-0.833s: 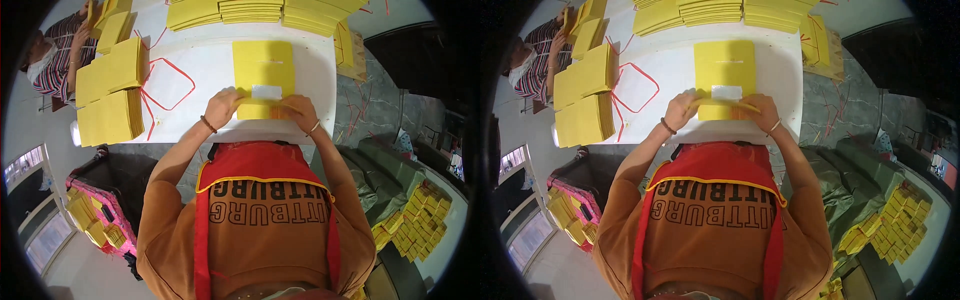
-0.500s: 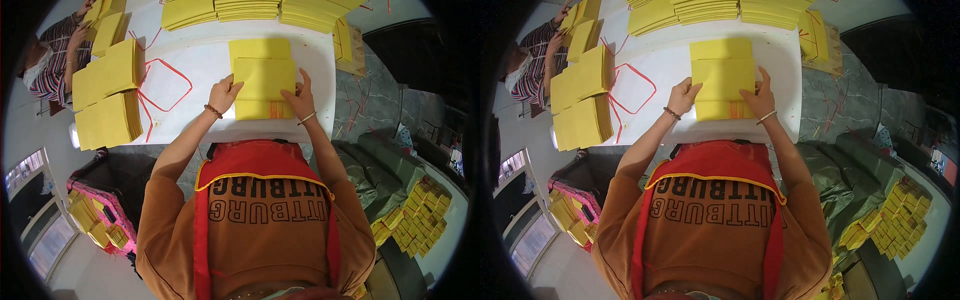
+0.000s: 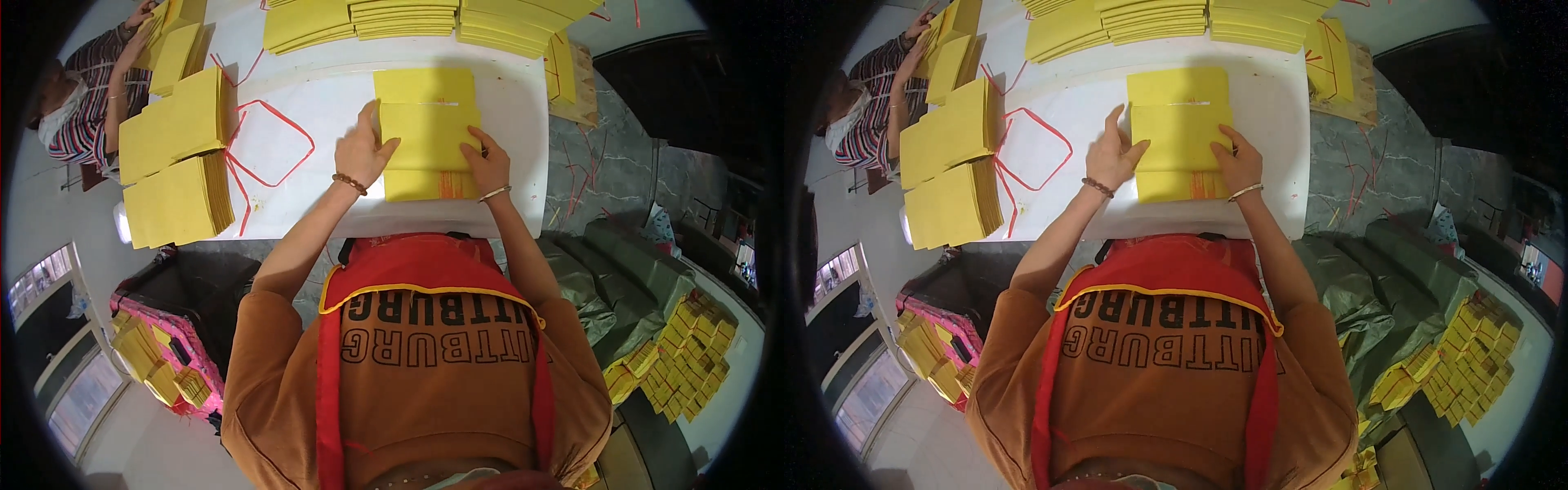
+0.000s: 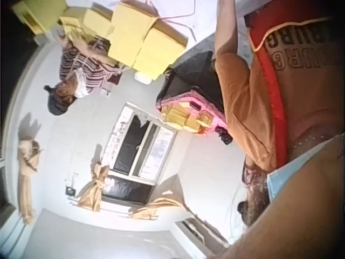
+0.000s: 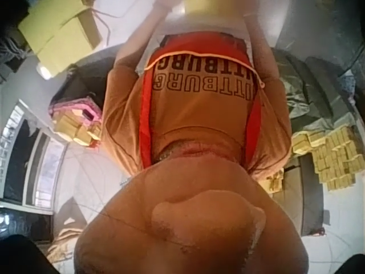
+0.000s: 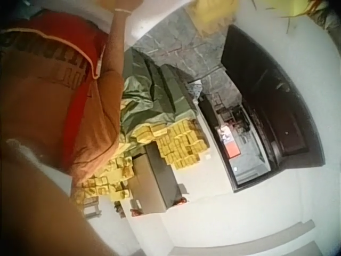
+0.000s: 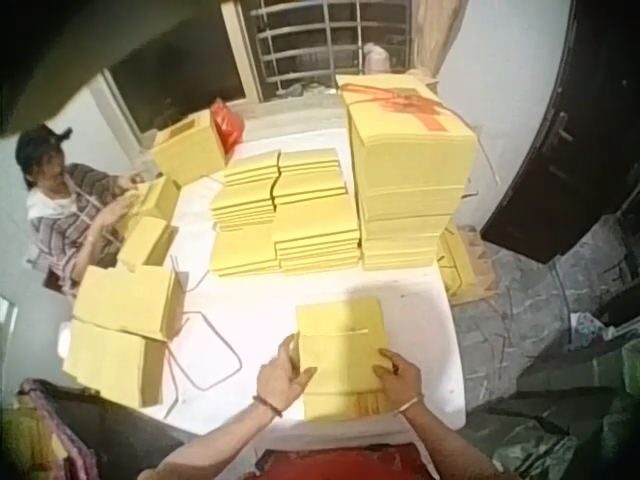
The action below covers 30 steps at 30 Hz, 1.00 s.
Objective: Folding sheets of yellow paper, bundling them with red ribbon, and packing the bundles into a large sack.
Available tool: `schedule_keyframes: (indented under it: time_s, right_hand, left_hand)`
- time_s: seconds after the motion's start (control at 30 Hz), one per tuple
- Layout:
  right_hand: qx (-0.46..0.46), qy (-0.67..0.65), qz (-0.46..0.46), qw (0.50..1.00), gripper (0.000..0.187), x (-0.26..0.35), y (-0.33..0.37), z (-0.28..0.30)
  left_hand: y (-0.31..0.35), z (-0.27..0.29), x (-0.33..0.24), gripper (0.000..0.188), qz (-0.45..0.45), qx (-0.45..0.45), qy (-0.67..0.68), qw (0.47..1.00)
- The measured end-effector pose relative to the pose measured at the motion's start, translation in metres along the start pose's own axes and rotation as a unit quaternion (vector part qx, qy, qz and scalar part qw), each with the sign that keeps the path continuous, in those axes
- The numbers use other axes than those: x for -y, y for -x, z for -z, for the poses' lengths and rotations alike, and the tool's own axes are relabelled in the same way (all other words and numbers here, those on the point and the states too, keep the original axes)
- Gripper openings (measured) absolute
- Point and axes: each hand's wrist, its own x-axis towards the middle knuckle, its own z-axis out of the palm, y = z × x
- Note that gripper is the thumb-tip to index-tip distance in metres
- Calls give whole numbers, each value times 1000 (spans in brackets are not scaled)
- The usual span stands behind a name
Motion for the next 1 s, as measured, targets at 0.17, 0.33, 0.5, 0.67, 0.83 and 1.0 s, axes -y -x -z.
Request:
schedule_keyframes:
  time_s: [0.17, 0.33, 0.5, 0.67, 0.83, 1.0]
  right_hand:
    - [-6, 25, 3, 1000, 37, 1, 0, -2]
    - [16, 96, 5, 995, 41, 25, 2, -2]
    - [-76, 484, 283, 825, 56, 26, 30, -12]
    - [84, 420, 287, 857, 62, -5, 42, -21]
    - [101, 468, 265, 837, 63, 16, 39, -27]
    - [141, 413, 264, 860, 67, 27, 29, -22]
  left_hand:
    - [-11, -21, -19, 55, -373, -114, -201, 898]
    - [-13, -47, -3, 52, -413, -90, -256, 870]
    - [-12, -50, -2, 55, -415, -113, -285, 857]
    - [-16, -53, 9, 62, -424, -80, -246, 868]
    - [-9, -42, 10, 72, -302, -70, -134, 941]
    - [7, -27, -7, 71, -306, 54, -277, 909]
